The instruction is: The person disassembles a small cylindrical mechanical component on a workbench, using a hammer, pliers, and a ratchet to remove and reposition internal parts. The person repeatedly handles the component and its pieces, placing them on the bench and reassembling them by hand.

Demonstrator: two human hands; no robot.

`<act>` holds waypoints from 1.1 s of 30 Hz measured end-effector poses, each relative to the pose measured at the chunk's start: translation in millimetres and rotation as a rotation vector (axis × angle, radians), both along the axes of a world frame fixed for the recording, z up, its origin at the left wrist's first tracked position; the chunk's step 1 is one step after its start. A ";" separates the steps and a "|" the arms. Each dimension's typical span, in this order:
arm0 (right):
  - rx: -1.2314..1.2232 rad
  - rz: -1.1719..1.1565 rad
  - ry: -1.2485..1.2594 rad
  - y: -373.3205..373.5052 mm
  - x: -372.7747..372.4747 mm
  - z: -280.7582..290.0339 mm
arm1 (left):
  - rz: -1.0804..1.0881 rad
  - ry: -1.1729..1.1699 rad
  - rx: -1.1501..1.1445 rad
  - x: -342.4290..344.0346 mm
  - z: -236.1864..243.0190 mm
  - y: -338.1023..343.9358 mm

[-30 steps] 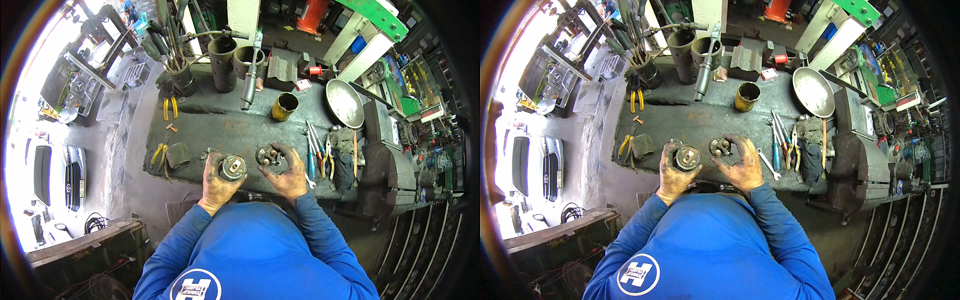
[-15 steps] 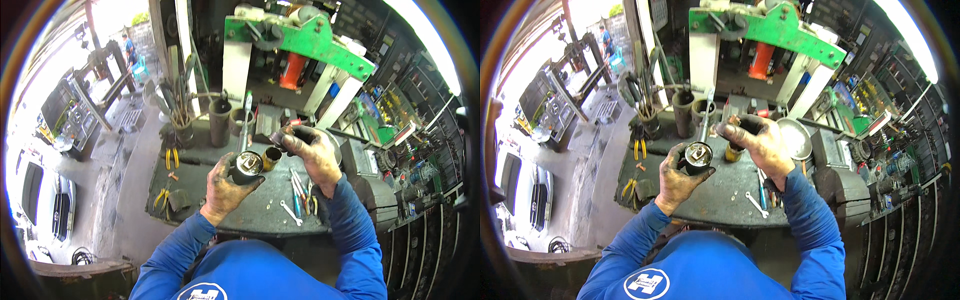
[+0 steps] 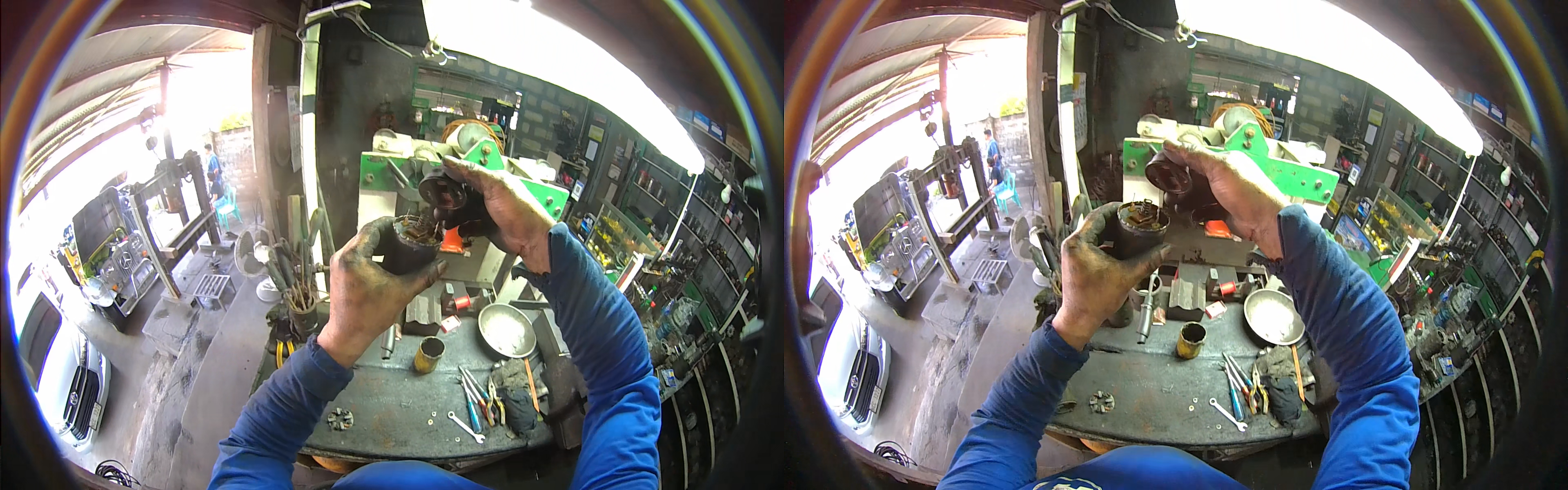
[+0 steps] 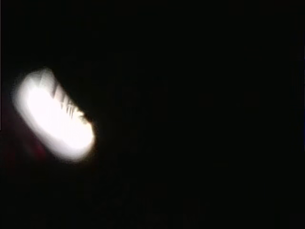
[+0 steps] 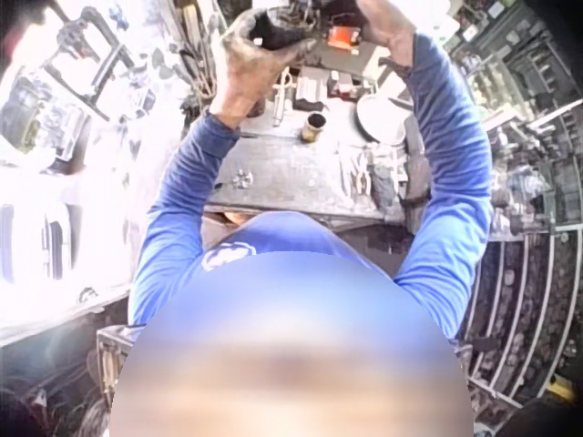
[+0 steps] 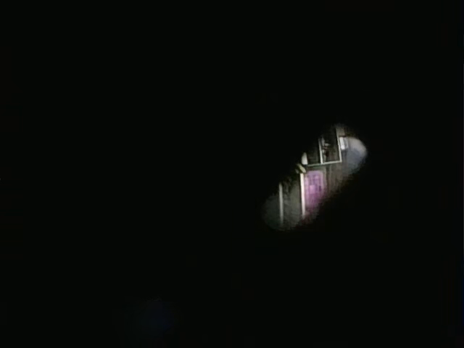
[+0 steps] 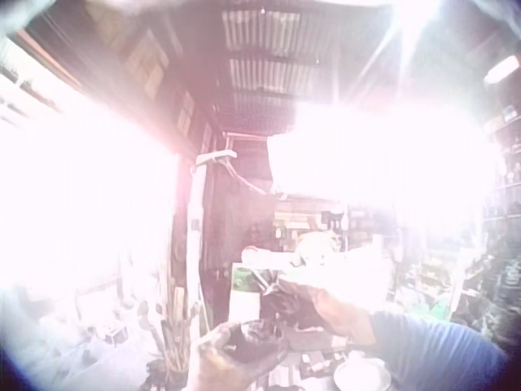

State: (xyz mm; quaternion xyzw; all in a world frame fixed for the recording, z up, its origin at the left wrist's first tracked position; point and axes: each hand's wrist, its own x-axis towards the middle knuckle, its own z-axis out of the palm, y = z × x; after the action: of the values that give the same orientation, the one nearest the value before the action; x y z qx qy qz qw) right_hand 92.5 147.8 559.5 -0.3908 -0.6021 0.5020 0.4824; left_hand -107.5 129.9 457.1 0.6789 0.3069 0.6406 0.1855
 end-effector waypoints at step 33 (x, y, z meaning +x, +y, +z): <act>-0.076 0.318 -0.517 -13.6 -71.1 -223.7 | 0.531 -0.055 0.018 -121.1 -92.2 -68.3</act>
State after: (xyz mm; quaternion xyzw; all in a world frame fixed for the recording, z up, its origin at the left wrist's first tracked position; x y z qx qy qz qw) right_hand 21.4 134.2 335.8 -0.4242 -0.7394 0.4771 0.2136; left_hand -228.6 61.6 364.9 0.5585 0.4637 0.6876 0.0131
